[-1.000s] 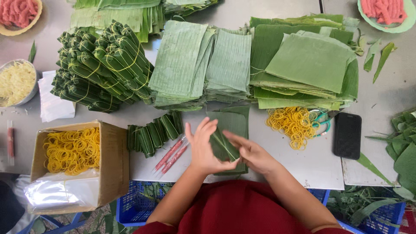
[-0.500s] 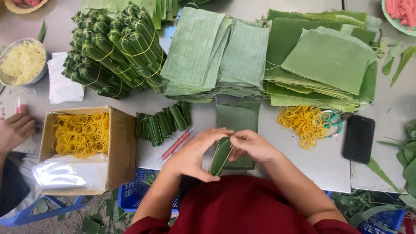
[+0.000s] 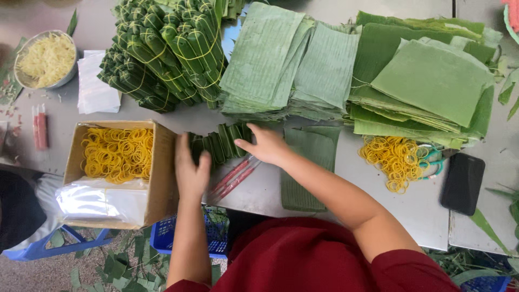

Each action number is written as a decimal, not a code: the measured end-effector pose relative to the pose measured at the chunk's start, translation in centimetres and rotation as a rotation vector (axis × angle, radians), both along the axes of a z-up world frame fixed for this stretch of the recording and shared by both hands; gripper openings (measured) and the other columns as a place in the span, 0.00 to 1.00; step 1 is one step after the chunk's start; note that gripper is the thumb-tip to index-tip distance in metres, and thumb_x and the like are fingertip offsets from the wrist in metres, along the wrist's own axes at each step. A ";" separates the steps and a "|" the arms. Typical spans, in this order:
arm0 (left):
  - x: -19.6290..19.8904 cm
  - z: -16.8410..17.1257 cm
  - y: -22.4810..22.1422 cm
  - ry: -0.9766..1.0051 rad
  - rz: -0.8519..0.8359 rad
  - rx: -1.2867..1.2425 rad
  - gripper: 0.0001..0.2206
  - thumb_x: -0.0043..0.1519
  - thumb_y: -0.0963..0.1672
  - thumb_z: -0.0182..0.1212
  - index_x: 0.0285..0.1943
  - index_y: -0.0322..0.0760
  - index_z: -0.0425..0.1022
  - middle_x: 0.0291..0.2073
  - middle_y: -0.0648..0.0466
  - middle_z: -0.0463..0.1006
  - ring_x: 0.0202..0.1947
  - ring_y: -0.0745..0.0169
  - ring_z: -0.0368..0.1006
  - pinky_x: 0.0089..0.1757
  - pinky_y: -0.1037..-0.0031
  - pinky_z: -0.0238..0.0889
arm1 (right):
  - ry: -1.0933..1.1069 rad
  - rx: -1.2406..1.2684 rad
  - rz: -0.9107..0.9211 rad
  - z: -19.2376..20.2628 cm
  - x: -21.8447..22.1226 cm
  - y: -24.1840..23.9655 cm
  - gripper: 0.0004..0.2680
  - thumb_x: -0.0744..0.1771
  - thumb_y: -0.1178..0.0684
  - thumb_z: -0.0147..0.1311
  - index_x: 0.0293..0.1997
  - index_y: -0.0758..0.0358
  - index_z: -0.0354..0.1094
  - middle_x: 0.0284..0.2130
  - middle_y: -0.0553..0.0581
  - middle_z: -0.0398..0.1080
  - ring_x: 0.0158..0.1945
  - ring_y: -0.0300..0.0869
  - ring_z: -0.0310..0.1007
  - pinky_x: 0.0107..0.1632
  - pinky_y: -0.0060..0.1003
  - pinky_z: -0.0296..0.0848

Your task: The person folds and wraps small portions of a pink food mixture into rectangular sections of banana leaves to create small cylindrical packets.

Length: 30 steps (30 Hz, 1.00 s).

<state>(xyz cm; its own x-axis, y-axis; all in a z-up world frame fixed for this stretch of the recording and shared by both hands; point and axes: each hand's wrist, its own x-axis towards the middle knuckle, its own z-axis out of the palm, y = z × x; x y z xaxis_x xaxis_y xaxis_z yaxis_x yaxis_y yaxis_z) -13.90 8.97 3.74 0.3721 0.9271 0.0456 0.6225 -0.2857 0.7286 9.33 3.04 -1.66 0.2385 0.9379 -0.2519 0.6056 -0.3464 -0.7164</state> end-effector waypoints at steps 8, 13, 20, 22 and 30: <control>3.9 -2.8 1.5 0.326 0.272 -0.060 0.43 0.62 0.59 0.57 0.80 0.31 0.48 0.73 0.29 0.55 0.70 0.25 0.50 0.64 0.47 0.49 | 0.044 -0.015 -0.055 -0.1 -3.1 4.9 0.38 0.62 0.23 0.55 0.69 0.70 0.57 0.57 0.75 0.68 0.61 0.63 0.69 0.62 0.47 0.68; 2.9 -3.5 3.3 -0.113 0.362 -0.272 0.48 0.56 0.59 0.65 0.79 0.31 0.47 0.70 0.31 0.59 0.71 0.36 0.56 0.65 0.55 0.53 | 0.739 -0.066 -0.084 0.2 -2.6 5.8 0.35 0.58 0.34 0.66 0.68 0.64 0.56 0.58 0.62 0.72 0.60 0.50 0.72 0.56 0.48 0.72; 2.7 -2.9 2.7 -0.801 0.254 -0.747 0.47 0.52 0.52 0.71 0.80 0.41 0.49 0.69 0.40 0.64 0.69 0.45 0.60 0.61 0.56 0.57 | 1.158 -0.174 -0.068 2.1 -4.2 3.9 0.44 0.55 0.41 0.70 0.75 0.47 0.38 0.68 0.59 0.57 0.70 0.50 0.58 0.63 0.56 0.65; 2.9 -1.2 2.2 -0.989 0.160 -0.852 0.50 0.49 0.51 0.74 0.81 0.41 0.47 0.70 0.39 0.64 0.68 0.42 0.62 0.61 0.55 0.59 | 0.922 0.040 0.070 3.1 -4.1 2.5 0.46 0.58 0.41 0.71 0.80 0.51 0.32 0.73 0.61 0.49 0.74 0.52 0.48 0.70 0.53 0.55; 7.2 -0.5 -7.5 -0.791 -0.414 -0.028 0.71 0.43 0.51 0.83 0.83 0.39 0.19 0.79 0.34 0.45 0.78 0.38 0.50 0.73 0.52 0.47 | 0.178 0.534 0.505 7.8 4.6 -7.8 0.51 0.58 0.43 0.74 0.79 0.63 0.23 0.75 0.71 0.47 0.77 0.59 0.50 0.76 0.49 0.52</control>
<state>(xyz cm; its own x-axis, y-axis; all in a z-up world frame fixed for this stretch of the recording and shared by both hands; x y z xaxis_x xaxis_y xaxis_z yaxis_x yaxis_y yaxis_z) -6.75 1.52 3.21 0.5468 0.7300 0.4101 -0.2142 -0.3515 0.9113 13.90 -4.80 6.17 -0.2544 0.9276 0.2734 0.4581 0.3646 -0.8107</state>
